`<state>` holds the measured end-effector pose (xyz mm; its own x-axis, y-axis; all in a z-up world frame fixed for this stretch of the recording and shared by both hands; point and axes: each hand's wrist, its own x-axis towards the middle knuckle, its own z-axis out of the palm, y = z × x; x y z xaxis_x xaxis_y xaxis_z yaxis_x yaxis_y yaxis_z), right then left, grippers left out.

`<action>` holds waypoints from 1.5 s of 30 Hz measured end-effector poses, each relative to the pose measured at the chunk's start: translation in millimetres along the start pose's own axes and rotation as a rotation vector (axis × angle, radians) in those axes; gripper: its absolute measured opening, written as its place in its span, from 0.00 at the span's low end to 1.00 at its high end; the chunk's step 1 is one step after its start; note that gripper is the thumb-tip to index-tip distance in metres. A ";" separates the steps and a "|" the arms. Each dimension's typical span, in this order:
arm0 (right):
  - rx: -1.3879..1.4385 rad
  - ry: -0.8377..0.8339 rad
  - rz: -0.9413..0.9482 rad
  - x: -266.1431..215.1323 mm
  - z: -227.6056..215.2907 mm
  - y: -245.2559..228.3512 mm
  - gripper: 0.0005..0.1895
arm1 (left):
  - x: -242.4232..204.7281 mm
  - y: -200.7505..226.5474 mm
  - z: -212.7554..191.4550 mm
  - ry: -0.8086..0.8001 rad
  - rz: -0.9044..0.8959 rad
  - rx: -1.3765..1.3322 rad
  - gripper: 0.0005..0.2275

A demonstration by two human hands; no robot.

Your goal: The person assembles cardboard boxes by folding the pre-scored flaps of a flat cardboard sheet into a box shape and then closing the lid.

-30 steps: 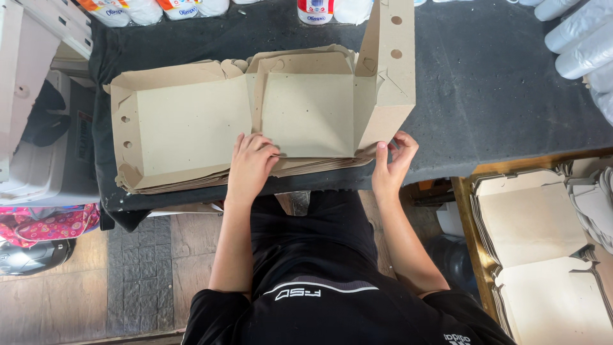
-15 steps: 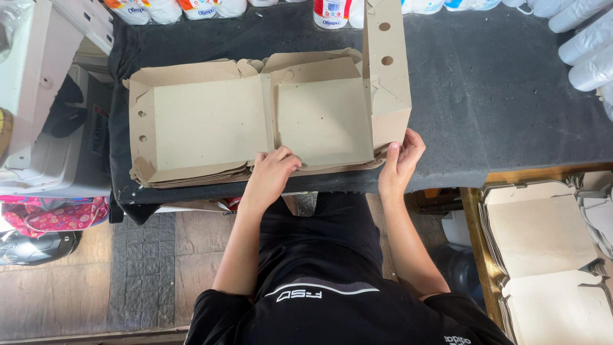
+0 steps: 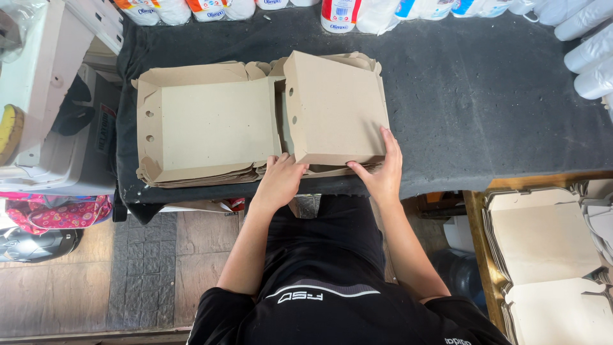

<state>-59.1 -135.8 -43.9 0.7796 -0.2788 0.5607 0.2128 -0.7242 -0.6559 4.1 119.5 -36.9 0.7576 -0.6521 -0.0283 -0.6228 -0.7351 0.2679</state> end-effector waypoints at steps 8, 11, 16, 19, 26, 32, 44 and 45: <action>-0.005 -0.188 0.066 12.4 -3.3 -2.8 0.49 | -0.6 13.3 -22.0 -0.044 -0.014 0.019 0.07; -0.001 -0.202 0.071 12.6 -2.8 -5.0 0.49 | 2.4 13.1 -18.7 -0.025 -0.022 0.036 0.07; 0.014 -0.211 0.106 12.5 -2.9 -2.2 0.53 | 4.0 16.4 -21.5 0.151 0.018 0.185 0.05; 0.012 -0.187 0.109 11.7 -4.1 -5.4 0.57 | 5.9 27.3 -32.2 0.254 0.088 0.187 0.06; 0.040 -0.076 0.185 6.0 -4.2 -5.9 0.53 | 22.3 44.5 -48.3 0.431 0.280 -0.208 0.06; 0.214 0.073 0.316 -7.1 0.8 36.8 0.46 | 88.5 -37.2 -44.9 0.539 0.027 -0.095 0.12; 0.559 0.150 0.239 10.7 -13.1 11.5 0.37 | 178.3 -131.7 -3.8 0.587 -0.255 0.310 0.06; 0.576 0.153 0.183 9.4 -11.5 18.2 0.36 | 177.1 -130.8 -1.9 0.621 -0.243 0.340 0.05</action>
<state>-54.7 -158.9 -44.8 0.7491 -0.4844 0.4519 0.4008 -0.2117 -0.8913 220.0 100.5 -75.2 0.7897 -0.3138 0.5271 -0.3736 -0.9275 0.0076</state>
